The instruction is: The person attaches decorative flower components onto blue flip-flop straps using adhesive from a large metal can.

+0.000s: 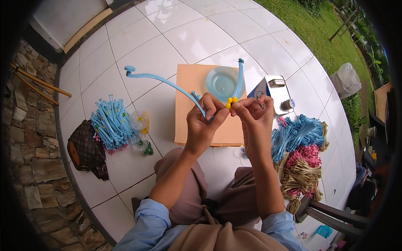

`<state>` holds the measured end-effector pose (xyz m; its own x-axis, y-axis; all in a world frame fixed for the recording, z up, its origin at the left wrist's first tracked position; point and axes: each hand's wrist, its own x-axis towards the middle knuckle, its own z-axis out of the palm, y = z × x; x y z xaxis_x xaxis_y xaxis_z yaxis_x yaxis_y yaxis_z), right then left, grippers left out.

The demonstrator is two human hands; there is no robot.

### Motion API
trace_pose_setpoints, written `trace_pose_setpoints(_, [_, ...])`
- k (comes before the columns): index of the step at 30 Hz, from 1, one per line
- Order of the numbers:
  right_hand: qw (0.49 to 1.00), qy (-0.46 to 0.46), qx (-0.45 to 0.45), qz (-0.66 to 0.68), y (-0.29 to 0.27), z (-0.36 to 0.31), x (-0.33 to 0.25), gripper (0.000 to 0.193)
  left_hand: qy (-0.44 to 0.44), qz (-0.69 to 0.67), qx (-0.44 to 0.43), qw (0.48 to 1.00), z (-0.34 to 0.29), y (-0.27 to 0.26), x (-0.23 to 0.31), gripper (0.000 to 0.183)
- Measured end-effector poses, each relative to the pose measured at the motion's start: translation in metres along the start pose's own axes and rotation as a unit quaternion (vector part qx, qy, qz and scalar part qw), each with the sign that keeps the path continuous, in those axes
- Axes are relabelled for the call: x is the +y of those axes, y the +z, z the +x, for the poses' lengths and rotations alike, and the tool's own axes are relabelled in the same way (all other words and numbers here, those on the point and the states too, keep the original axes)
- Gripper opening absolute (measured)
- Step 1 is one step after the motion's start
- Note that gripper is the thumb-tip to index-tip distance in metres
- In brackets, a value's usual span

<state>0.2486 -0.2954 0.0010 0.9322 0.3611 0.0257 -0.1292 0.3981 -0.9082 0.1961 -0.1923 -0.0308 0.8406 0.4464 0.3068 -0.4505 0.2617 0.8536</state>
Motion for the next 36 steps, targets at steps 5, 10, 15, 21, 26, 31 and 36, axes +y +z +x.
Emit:
trace_pose_setpoints(5, [0.999, -0.034, -0.004, 0.004, 0.004, 0.001, -0.006, 0.057, -0.005, 0.003, 0.045, 0.999, 0.002, 0.000, 0.000, 0.032])
trace_pose_setpoints(10, [0.994, -0.075, -0.019, -0.078, 0.007, -0.004, -0.007, 0.068, -0.002, 0.017, 0.039, 0.999, 0.001, 0.005, -0.003, 0.034])
trace_pose_setpoints(15, [0.986, -0.118, -0.032, -0.115, 0.003, 0.002, 0.000, 0.064, 0.004, 0.012, 0.030, 0.999, -0.002, 0.008, -0.007, 0.036])
trace_pose_setpoints(21, [0.987, -0.128, -0.004, -0.093, 0.008, 0.003, 0.009, 0.047, 0.004, 0.066, 0.052, 0.996, -0.001, 0.009, -0.009, 0.038])
trace_pose_setpoints(26, [0.987, -0.137, 0.003, -0.089, 0.009, 0.006, 0.020, 0.042, 0.010, 0.072, 0.065, 0.995, 0.000, 0.010, -0.010, 0.038])
trace_pose_setpoints(31, [0.995, -0.083, -0.007, -0.062, 0.007, 0.013, 0.016, 0.039, -0.003, 0.090, 0.110, 0.990, -0.001, 0.005, -0.009, 0.037])
trace_pose_setpoints(36, [0.981, -0.125, -0.044, -0.138, 0.011, 0.012, 0.029, 0.045, -0.012, 0.065, 0.137, 0.988, -0.001, 0.001, -0.009, 0.036])
